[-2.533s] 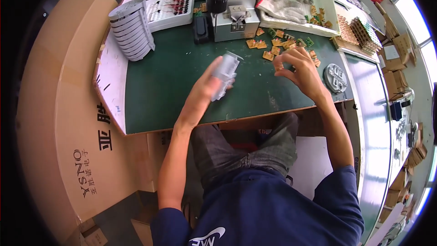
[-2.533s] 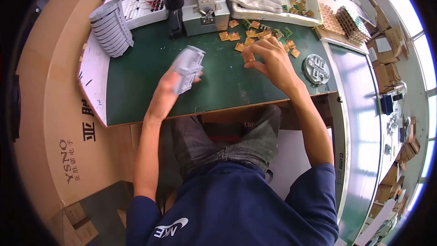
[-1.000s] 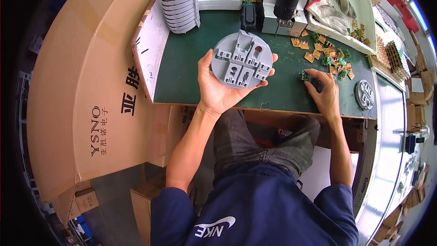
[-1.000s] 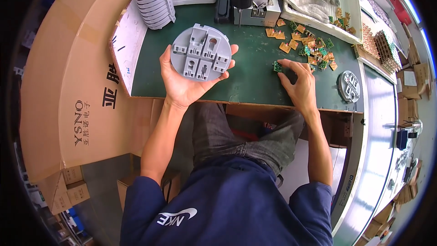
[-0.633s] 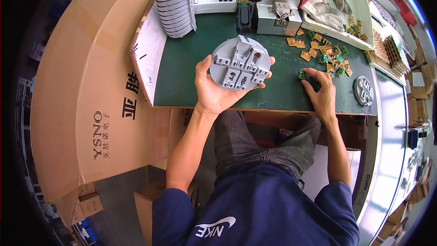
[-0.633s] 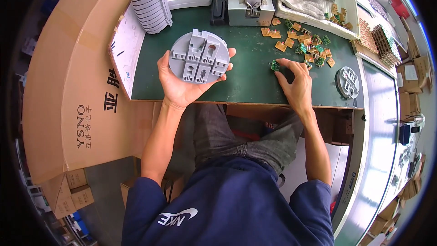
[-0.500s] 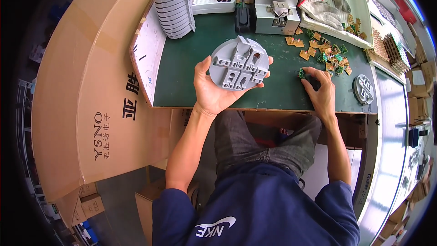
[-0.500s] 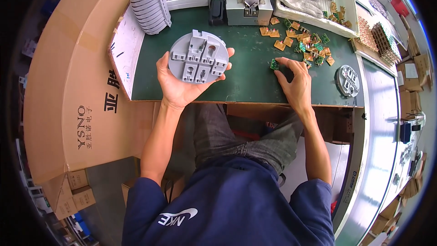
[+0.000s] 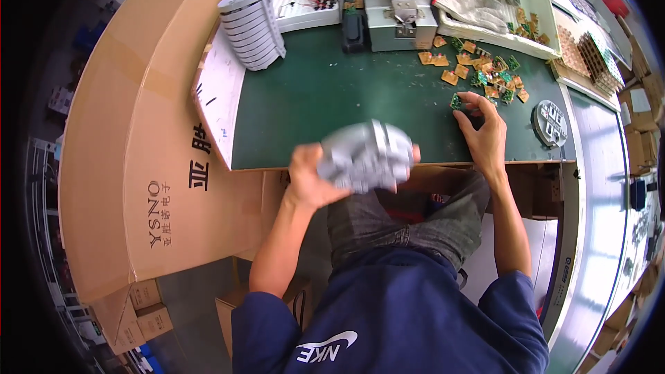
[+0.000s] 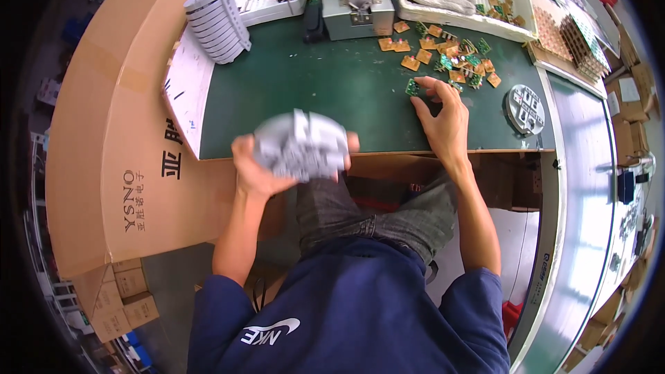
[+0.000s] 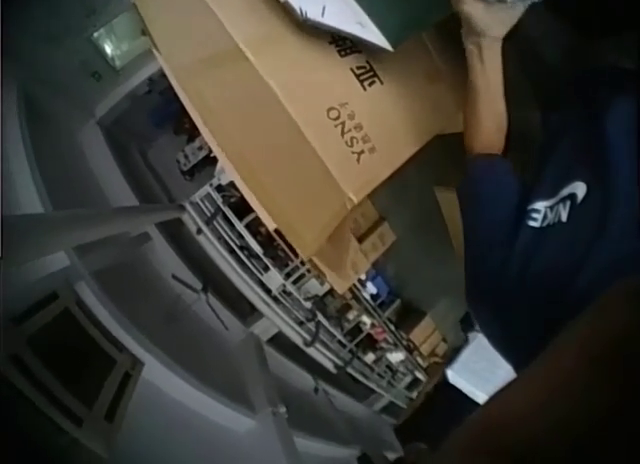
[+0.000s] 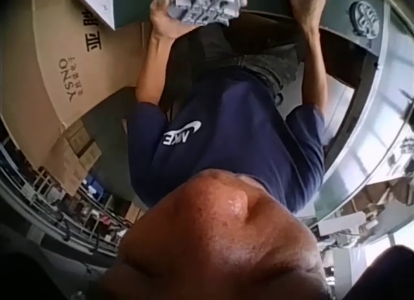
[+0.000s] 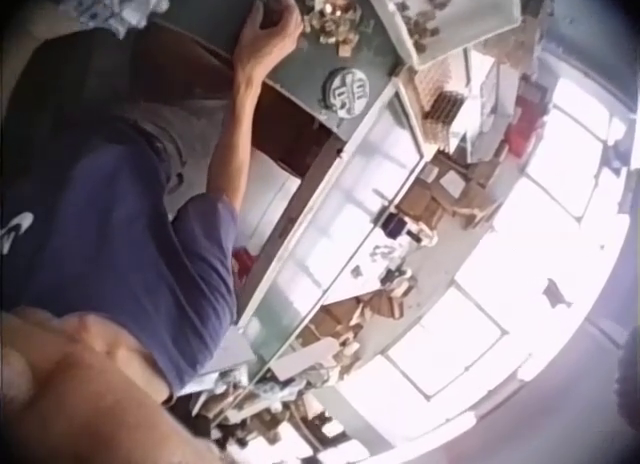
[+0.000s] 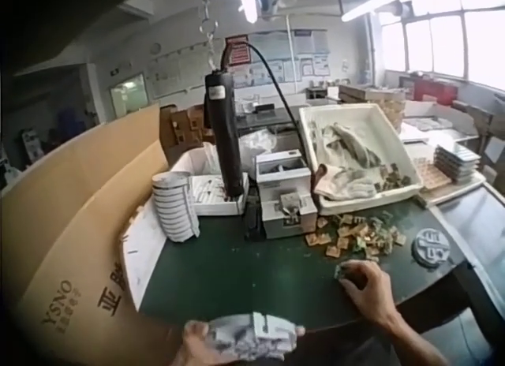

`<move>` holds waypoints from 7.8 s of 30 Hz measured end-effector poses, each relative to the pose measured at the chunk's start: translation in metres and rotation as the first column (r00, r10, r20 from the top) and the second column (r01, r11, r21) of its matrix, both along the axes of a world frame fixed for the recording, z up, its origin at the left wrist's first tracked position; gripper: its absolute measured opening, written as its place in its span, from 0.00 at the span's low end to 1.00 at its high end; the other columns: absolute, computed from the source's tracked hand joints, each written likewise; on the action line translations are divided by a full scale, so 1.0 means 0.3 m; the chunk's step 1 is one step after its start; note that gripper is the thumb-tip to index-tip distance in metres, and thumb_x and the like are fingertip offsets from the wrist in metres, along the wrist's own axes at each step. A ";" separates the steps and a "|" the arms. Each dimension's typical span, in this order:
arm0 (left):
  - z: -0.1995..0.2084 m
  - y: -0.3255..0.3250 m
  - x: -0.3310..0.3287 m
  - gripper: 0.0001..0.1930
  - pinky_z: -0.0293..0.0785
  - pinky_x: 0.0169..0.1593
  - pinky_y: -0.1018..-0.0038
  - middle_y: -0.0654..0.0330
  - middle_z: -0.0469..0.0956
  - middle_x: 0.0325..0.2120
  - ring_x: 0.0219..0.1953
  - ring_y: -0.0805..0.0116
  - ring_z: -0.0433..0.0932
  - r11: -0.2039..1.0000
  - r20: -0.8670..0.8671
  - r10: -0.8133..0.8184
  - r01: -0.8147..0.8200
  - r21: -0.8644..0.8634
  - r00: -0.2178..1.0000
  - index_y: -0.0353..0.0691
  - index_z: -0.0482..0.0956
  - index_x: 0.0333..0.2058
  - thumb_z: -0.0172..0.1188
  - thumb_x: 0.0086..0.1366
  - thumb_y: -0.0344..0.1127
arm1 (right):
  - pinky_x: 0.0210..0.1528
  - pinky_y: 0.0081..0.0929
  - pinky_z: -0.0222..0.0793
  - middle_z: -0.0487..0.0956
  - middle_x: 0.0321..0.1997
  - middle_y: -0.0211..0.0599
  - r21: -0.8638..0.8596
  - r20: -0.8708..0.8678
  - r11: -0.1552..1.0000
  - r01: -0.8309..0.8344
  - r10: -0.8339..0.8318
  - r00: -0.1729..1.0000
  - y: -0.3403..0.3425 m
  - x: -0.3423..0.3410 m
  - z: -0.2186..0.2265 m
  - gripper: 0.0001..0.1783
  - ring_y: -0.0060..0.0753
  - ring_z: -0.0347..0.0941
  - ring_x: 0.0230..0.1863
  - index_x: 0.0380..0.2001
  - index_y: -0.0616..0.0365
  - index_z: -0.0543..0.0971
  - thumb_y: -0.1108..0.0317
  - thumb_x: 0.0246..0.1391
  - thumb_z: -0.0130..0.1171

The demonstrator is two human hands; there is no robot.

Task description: Assemble small components onto a circular base and use a press to secure them.

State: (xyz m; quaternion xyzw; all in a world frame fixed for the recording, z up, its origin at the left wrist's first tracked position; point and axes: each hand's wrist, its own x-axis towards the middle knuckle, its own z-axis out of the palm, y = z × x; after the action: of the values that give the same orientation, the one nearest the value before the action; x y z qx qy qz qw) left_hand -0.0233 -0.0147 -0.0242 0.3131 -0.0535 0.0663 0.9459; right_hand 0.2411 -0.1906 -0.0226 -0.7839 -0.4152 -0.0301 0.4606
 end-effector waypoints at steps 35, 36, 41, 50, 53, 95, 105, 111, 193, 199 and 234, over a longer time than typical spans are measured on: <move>0.195 -0.050 0.054 0.18 0.76 0.55 0.68 0.54 0.86 0.45 0.49 0.60 0.84 0.365 -0.275 -0.336 0.393 0.844 0.901 0.38 0.83 0.51 0.61 0.73 0.47 | 0.40 0.20 0.71 0.80 0.39 0.30 0.078 -0.213 0.991 0.107 -0.088 0.973 0.010 0.003 0.008 0.20 0.18 0.72 0.35 0.54 0.59 0.81 0.78 0.58 0.67; 0.349 0.032 0.002 0.16 0.75 0.57 0.68 0.54 0.85 0.47 0.49 0.60 0.83 0.320 -0.191 -0.168 0.237 0.917 0.967 0.38 0.84 0.50 0.65 0.71 0.42 | 0.40 0.20 0.71 0.80 0.39 0.30 0.089 -0.208 0.991 0.096 -0.076 0.975 0.011 -0.007 0.014 0.20 0.18 0.72 0.35 0.54 0.59 0.81 0.78 0.58 0.67; 0.641 0.558 0.082 0.42 0.62 0.71 0.57 0.47 0.71 0.64 0.67 0.47 0.69 -0.603 0.509 0.700 0.032 0.797 0.500 0.37 0.72 0.63 0.69 0.59 0.61 | 0.40 0.23 0.72 0.80 0.38 0.33 0.081 -0.161 0.993 0.089 -0.075 0.984 0.016 -0.004 0.001 0.20 0.21 0.73 0.34 0.53 0.58 0.81 0.78 0.56 0.67; 0.595 1.120 0.209 0.73 0.66 0.69 0.54 0.31 0.58 0.70 0.74 0.42 0.58 -0.180 -0.202 0.813 0.566 0.805 0.546 0.24 0.58 0.70 0.71 0.37 0.79 | 0.41 0.22 0.72 0.80 0.37 0.32 0.107 -0.113 0.992 0.062 -0.050 0.992 0.026 -0.001 -0.011 0.19 0.21 0.73 0.34 0.53 0.59 0.81 0.78 0.57 0.67; 0.606 1.027 0.183 0.68 0.64 0.70 0.55 0.34 0.59 0.70 0.73 0.43 0.59 -0.291 -0.032 0.809 0.447 0.846 0.587 0.26 0.57 0.71 0.73 0.43 0.72 | 0.41 0.23 0.73 0.80 0.37 0.34 0.096 -0.115 0.993 0.069 -0.057 0.992 0.019 -0.005 -0.010 0.20 0.24 0.74 0.34 0.52 0.59 0.81 0.78 0.56 0.67; 0.081 0.013 0.183 0.50 0.63 0.71 0.44 0.28 0.56 0.69 0.68 0.31 0.63 0.795 0.015 0.186 -0.141 -0.590 0.982 0.33 0.56 0.72 0.52 0.67 0.71 | 0.41 0.18 0.72 0.82 0.47 0.33 0.215 -0.374 0.976 0.022 0.061 0.925 0.026 -0.094 -0.015 0.20 0.16 0.75 0.35 0.55 0.59 0.81 0.77 0.59 0.66; 0.100 0.060 0.159 0.46 0.63 0.71 0.44 0.27 0.56 0.69 0.66 0.30 0.66 0.948 -0.040 0.316 -0.317 -0.030 0.948 0.36 0.59 0.72 0.52 0.69 0.67 | 0.41 0.18 0.73 0.84 0.46 0.33 0.198 -0.325 0.980 0.006 0.059 0.944 0.021 -0.079 -0.035 0.21 0.16 0.76 0.36 0.55 0.58 0.81 0.78 0.58 0.67; 0.112 0.075 0.154 0.45 0.67 0.68 0.43 0.26 0.55 0.69 0.65 0.28 0.67 0.954 -0.066 0.300 -0.300 0.008 0.952 0.35 0.58 0.72 0.50 0.70 0.67 | 0.42 0.19 0.73 0.84 0.46 0.33 0.193 -0.351 0.981 0.019 0.051 0.935 0.024 -0.079 -0.042 0.21 0.17 0.77 0.36 0.55 0.58 0.82 0.77 0.57 0.68; 0.092 0.014 0.191 0.10 0.77 0.54 0.65 0.65 0.84 0.45 0.53 0.59 0.79 -0.385 0.598 0.673 -0.485 0.785 0.435 0.43 0.88 0.40 0.73 0.58 0.30 | 0.58 0.24 0.75 0.84 0.52 0.30 0.296 -0.613 0.774 -0.559 0.603 0.510 0.212 -0.088 0.135 0.20 0.20 0.77 0.50 0.56 0.60 0.81 0.76 0.60 0.67; 0.066 0.022 0.188 0.10 0.77 0.54 0.65 0.66 0.84 0.45 0.53 0.60 0.79 -0.369 0.581 0.690 -0.481 0.795 0.432 0.43 0.88 0.40 0.73 0.58 0.30 | 0.58 0.23 0.74 0.83 0.53 0.29 0.345 -0.625 0.755 -0.558 0.628 0.463 0.211 -0.095 0.125 0.19 0.18 0.77 0.51 0.56 0.61 0.81 0.76 0.62 0.66; -0.040 0.004 0.211 0.44 0.70 0.65 0.56 0.43 0.65 0.67 0.63 0.44 0.70 -0.398 0.428 0.671 -0.192 0.897 0.605 0.31 0.77 0.58 0.76 0.52 0.59 | 0.59 0.41 0.74 0.78 0.58 0.45 -0.484 0.408 0.822 -0.299 0.514 0.754 0.251 -0.141 0.138 0.23 0.53 0.71 0.60 0.53 0.61 0.81 0.79 0.51 0.63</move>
State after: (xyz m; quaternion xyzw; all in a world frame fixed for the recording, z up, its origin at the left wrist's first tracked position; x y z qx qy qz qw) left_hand 0.0401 -0.0136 -0.0363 0.8847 0.2087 0.3344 0.2487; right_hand 0.1989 -0.1151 0.0189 -0.7087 -0.6849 -0.0552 0.1599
